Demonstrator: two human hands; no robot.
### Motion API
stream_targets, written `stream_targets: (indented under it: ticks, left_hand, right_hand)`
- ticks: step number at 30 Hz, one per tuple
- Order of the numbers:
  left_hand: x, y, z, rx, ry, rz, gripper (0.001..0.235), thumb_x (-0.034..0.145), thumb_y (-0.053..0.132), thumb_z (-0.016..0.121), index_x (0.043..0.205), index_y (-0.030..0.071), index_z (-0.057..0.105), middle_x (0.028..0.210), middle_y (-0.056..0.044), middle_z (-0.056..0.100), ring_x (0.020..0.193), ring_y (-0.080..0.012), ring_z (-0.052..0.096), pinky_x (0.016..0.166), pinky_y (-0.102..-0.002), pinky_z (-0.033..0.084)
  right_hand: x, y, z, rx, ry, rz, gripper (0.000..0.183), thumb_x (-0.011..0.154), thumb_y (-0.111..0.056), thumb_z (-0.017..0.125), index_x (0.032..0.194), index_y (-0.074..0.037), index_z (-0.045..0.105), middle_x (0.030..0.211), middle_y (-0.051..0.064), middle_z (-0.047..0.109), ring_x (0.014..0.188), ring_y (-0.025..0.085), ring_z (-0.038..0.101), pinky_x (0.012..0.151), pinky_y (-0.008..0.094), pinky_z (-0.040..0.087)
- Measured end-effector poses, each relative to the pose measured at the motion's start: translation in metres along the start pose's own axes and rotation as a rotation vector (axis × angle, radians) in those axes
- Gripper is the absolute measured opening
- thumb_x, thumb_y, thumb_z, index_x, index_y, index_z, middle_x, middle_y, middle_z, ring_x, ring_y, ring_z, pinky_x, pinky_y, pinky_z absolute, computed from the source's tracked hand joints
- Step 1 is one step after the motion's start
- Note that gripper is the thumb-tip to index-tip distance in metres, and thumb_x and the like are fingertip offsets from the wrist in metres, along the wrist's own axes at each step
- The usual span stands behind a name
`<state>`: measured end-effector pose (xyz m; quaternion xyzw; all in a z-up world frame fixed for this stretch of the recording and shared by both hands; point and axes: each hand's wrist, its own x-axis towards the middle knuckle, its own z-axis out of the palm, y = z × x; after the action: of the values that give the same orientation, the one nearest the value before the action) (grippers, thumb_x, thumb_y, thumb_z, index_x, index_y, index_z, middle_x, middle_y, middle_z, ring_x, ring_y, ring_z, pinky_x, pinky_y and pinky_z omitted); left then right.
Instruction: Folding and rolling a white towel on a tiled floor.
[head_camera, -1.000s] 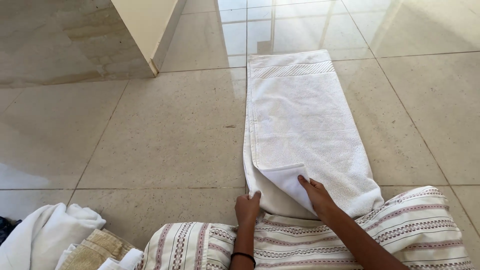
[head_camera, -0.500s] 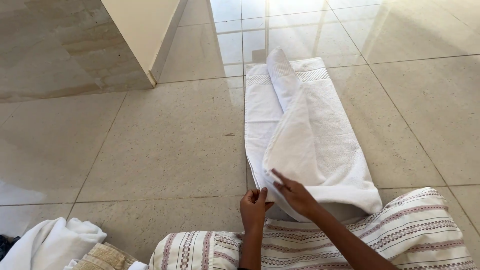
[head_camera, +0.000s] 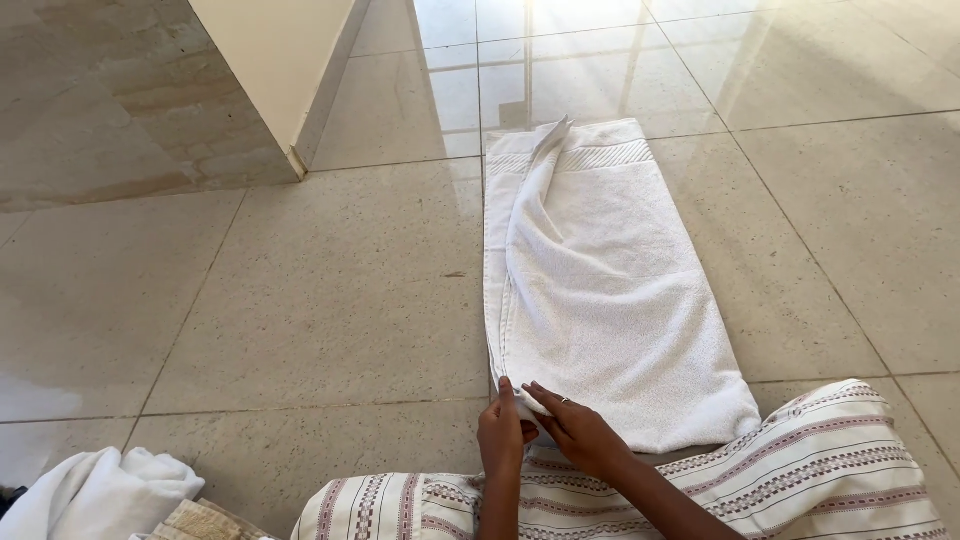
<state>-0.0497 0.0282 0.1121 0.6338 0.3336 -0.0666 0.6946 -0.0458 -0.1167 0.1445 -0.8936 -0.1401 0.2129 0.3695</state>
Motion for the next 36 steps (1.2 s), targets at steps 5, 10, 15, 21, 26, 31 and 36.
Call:
stream_targets:
  ticks: [5,10,15,21,26,31,36]
  left_hand:
    - [0.012,-0.018,0.001,0.366,0.062,0.134,0.057,0.096,0.051,0.064,0.097,-0.005,0.071,0.074,-0.012,0.069,0.062,-0.0178,0.068,0.06,-0.032,0.056]
    - [0.008,-0.002,-0.004,-0.02,-0.014,0.009,0.039,0.094,0.032,0.061,0.097,-0.004,0.074,0.08,-0.014,0.073,0.068,-0.0218,0.071,0.065,-0.035,0.061]
    - [-0.015,0.045,-0.014,-0.379,-0.04,-0.026,0.031,0.095,0.025,0.059,0.102,-0.003,0.07,0.091,-0.015,0.07,0.078,-0.0224,0.071,0.076,-0.036,0.064]
    - [-0.048,0.109,-0.004,-0.421,-0.201,0.112,0.033,0.096,0.023,0.057,0.103,-0.007,0.066,0.095,-0.016,0.068,0.083,-0.0229,0.071,0.082,-0.038,0.065]
    - [-0.104,0.188,-0.015,-0.35,-0.255,0.188,0.034,0.096,0.025,0.058,0.107,-0.007,0.066,0.097,-0.017,0.069,0.087,-0.0233,0.072,0.088,-0.036,0.064]
    - [-0.164,0.298,-0.042,-0.404,-0.237,0.442,0.029,0.093,0.025,0.055,0.108,0.001,0.06,0.103,-0.016,0.071,0.097,-0.026,0.074,0.099,-0.042,0.059]
    - [-0.249,0.414,-0.07,-0.452,-0.409,0.763,0.03,0.095,0.031,0.053,0.107,0.006,0.065,0.104,-0.013,0.078,0.101,-0.0246,0.075,0.105,-0.049,0.054]
  right_hand:
    - [0.008,0.04,0.022,-0.095,0.053,-0.22,0.055,0.105,-0.027,0.05,0.157,-0.023,0.034,0.157,0.008,0.048,0.137,0.03,0.053,0.11,0.042,0.046]
    - [0.004,0.055,0.001,-0.426,0.159,-0.19,0.067,0.092,-0.009,0.06,0.154,-0.025,0.041,0.162,-0.001,0.042,0.148,0.024,0.037,0.122,0.047,0.028]
    - [-0.031,0.135,-0.112,-0.693,0.394,0.053,0.06,0.083,-0.003,0.065,0.139,-0.025,0.06,0.153,-0.001,0.049,0.14,0.023,0.047,0.122,0.048,0.031]
    - [-0.076,0.127,-0.205,-0.313,0.539,0.506,0.032,0.095,-0.019,0.067,0.127,-0.017,0.072,0.122,0.009,0.075,0.104,0.027,0.076,0.095,0.043,0.06]
    - [-0.091,0.11,-0.27,0.378,0.609,0.506,0.033,0.105,-0.018,0.053,0.134,-0.007,0.066,0.113,0.022,0.075,0.095,0.033,0.075,0.083,0.046,0.063]
    - [-0.145,-0.029,-0.37,0.719,0.83,0.066,0.025,0.102,-0.013,0.06,0.123,-0.003,0.069,0.117,0.016,0.071,0.101,0.026,0.072,0.088,0.037,0.058]
    - [-0.159,-0.091,-0.45,0.703,0.841,0.04,0.025,0.102,-0.011,0.059,0.123,-0.003,0.069,0.118,0.017,0.071,0.102,0.026,0.072,0.088,0.037,0.058]
